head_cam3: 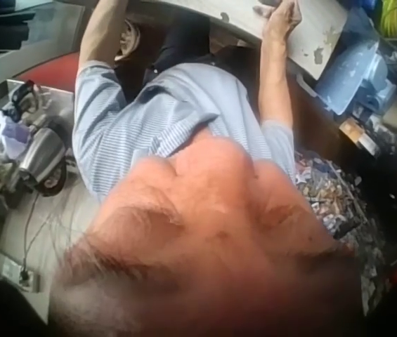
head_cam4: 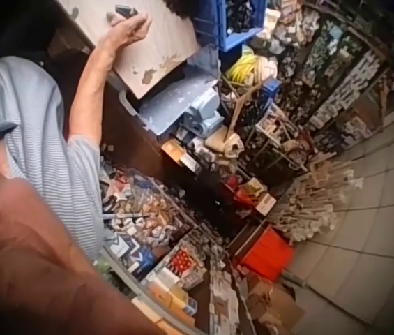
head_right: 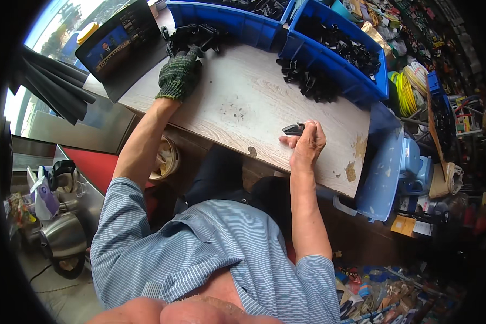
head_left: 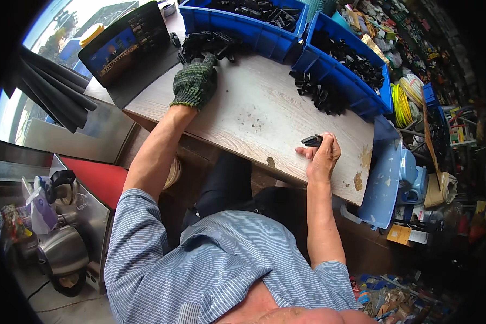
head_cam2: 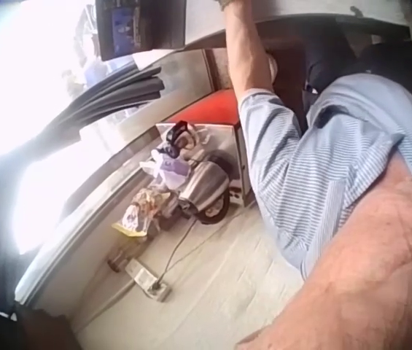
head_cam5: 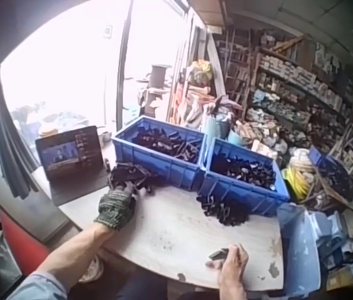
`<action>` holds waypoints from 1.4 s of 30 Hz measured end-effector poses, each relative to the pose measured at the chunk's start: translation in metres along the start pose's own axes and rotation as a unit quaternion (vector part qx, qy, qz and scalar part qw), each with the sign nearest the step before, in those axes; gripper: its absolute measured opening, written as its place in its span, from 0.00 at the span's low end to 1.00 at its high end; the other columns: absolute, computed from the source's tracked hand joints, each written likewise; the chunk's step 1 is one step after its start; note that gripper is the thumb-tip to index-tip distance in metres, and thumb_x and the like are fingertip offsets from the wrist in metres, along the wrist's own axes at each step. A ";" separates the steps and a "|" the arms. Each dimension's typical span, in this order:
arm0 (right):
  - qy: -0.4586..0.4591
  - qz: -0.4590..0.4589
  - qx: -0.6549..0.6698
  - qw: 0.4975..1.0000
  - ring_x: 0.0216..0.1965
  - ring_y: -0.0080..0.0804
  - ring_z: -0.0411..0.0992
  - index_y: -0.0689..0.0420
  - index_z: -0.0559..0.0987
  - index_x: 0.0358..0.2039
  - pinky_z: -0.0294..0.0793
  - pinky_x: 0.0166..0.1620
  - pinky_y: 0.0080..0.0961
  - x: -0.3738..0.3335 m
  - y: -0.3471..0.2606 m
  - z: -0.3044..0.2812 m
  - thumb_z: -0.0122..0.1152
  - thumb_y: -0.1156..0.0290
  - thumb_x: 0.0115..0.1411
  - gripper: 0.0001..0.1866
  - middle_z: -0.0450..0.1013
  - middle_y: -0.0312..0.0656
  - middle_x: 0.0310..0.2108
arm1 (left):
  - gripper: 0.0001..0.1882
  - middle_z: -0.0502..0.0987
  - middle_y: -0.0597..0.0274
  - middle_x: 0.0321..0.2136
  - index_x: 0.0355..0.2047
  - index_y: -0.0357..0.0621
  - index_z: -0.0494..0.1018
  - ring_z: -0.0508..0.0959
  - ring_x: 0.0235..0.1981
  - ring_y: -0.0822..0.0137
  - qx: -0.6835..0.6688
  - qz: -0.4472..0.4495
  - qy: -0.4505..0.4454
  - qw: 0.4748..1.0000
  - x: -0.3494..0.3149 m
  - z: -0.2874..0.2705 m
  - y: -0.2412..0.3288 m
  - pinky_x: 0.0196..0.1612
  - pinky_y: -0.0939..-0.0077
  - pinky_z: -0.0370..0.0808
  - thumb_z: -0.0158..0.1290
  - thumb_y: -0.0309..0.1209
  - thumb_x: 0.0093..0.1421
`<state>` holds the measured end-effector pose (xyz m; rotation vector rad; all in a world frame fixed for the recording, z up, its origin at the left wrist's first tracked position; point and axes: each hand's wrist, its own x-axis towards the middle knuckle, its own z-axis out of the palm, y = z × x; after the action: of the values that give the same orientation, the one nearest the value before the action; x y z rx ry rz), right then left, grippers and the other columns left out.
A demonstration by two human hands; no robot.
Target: Assembling small black plastic components by hand at a workbench.
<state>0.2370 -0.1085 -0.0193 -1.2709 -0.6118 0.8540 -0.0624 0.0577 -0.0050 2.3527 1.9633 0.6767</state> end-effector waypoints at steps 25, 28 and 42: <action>0.376 0.030 0.020 0.926 0.15 0.34 0.62 0.58 0.68 0.32 0.83 0.32 0.53 0.087 -0.064 -0.121 0.55 0.53 0.61 0.19 0.54 0.40 0.12 | 0.05 0.75 0.59 0.33 0.33 0.56 0.78 0.76 0.38 0.51 -0.049 0.195 0.075 0.977 -0.033 -0.003 0.032 0.40 0.56 0.73 0.54 0.30 0.58; 0.385 0.037 -0.007 0.922 0.16 0.34 0.63 0.60 0.71 0.33 0.84 0.33 0.52 0.097 -0.063 -0.140 0.58 0.55 0.60 0.18 0.55 0.39 0.12 | 0.07 0.75 0.61 0.31 0.33 0.58 0.80 0.76 0.36 0.54 -0.056 0.231 0.061 0.970 -0.035 0.003 0.044 0.40 0.57 0.73 0.53 0.30 0.59; 0.155 0.114 -0.247 0.950 0.11 0.23 0.59 0.58 0.79 0.34 0.74 0.17 0.30 0.133 -0.040 -0.039 0.73 0.60 0.52 0.17 0.65 0.36 0.17 | 0.06 0.78 0.59 0.33 0.37 0.52 0.79 0.77 0.38 0.52 -0.122 0.246 0.046 0.961 -0.034 0.015 0.084 0.41 0.57 0.74 0.54 0.31 0.60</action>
<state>0.3514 -0.0234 0.0031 -1.9198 -0.4419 0.6858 0.0167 0.0118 -0.0063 2.6949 1.2181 0.9912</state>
